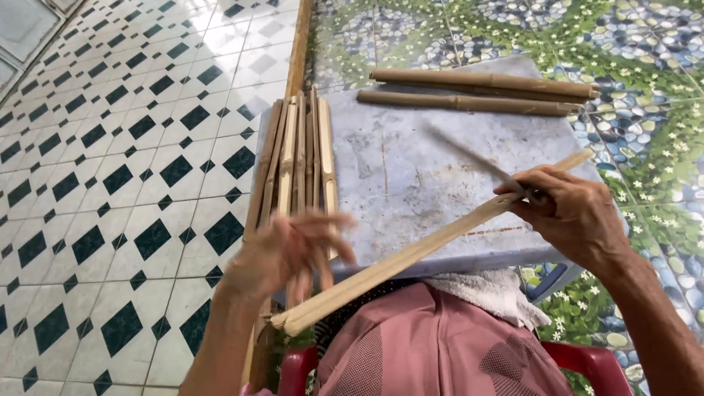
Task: A person uses a large knife to shave and smooth the outer layer of several bamboo sticks.
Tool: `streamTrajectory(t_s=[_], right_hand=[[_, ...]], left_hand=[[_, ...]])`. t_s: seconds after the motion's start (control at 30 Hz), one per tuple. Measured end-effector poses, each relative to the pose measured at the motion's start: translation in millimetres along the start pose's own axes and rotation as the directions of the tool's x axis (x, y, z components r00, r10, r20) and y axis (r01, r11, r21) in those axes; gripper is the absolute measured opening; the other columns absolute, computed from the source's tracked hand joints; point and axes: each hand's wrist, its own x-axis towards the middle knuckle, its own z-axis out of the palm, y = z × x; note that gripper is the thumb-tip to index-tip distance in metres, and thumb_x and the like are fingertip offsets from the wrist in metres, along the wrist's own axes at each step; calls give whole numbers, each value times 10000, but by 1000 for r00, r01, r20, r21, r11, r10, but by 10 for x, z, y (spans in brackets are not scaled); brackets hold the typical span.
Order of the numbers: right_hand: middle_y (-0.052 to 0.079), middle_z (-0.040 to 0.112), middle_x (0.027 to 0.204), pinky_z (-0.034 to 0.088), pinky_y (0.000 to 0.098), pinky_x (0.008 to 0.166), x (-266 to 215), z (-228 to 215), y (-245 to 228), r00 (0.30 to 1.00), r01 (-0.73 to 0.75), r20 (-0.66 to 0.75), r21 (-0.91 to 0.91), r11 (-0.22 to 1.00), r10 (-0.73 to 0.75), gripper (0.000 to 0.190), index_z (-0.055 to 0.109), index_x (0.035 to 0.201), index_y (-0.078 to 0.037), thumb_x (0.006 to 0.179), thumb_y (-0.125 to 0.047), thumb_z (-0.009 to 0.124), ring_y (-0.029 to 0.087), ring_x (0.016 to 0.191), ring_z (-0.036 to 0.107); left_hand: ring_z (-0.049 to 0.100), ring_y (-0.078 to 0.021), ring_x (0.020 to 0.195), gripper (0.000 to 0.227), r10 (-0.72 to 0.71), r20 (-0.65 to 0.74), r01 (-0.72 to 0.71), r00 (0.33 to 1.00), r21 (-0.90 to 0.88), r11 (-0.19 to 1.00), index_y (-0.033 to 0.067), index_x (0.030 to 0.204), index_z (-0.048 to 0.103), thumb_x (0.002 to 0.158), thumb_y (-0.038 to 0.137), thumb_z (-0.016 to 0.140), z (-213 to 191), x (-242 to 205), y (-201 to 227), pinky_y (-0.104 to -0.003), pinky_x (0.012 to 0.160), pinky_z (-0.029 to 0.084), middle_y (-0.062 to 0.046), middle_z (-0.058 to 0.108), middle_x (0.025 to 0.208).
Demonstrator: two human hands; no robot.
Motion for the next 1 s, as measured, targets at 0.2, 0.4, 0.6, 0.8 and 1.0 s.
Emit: streamTrajectory(t_s=[0.2, 0.4, 0.6, 0.8, 1.0], right_hand=[[26, 809, 951, 617, 243, 596, 352, 85, -570, 967, -255, 35, 239, 937, 254, 221, 801, 1034, -143, 821, -170, 851, 120, 689, 734], [-48, 416, 476, 349, 205, 402, 710, 268, -1209, 926, -254, -34, 680, 688, 375, 235, 804, 918, -90, 704, -125, 896, 60, 394, 394], [57, 594, 627, 196, 236, 318, 646, -95, -1242, 801, -498, 210, 754, 429, 561, 349, 753, 1186, -92, 919, -100, 529, 57, 372, 272], [112, 490, 680, 195, 305, 265, -39, -414, -958, 780, -601, 296, 598, 530, 551, 528, 664, 1384, -15, 1107, -299, 315, 154, 366, 245], [254, 614, 817, 424, 430, 622, -422, -30, -490, 651, -694, 422, 667, 269, 631, 282, 631, 1252, 53, 973, 16, 618, 335, 671, 536]], left_hand=[[487, -184, 937, 467, 574, 92, -557, 814, -159, 815, 59, 1500, 447, 1058, 167, 552, 9, 861, -835, -262, 760, 465, -176, 513, 1547], [686, -155, 989, 281, 671, -393, -686, 629, 126, 717, 54, 1228, 676, 995, 209, 704, 152, 1417, -650, -333, 897, 601, -92, 718, 1091], [548, -114, 683, 439, 788, -362, -601, 497, 512, 614, 133, 1278, 524, 1072, 518, 473, 95, 850, 118, -301, 604, 493, 0, 568, 874], [659, -164, 546, 282, 601, -349, -511, 719, 321, 798, 19, 1301, 536, 1102, 219, 517, -271, 615, -289, -240, 428, 632, -113, 663, 924], [628, -151, 456, 378, 297, -437, -216, 849, 226, 950, -24, 1221, 620, 1003, 285, 625, -69, 479, -838, -237, 362, 582, -112, 664, 838]])
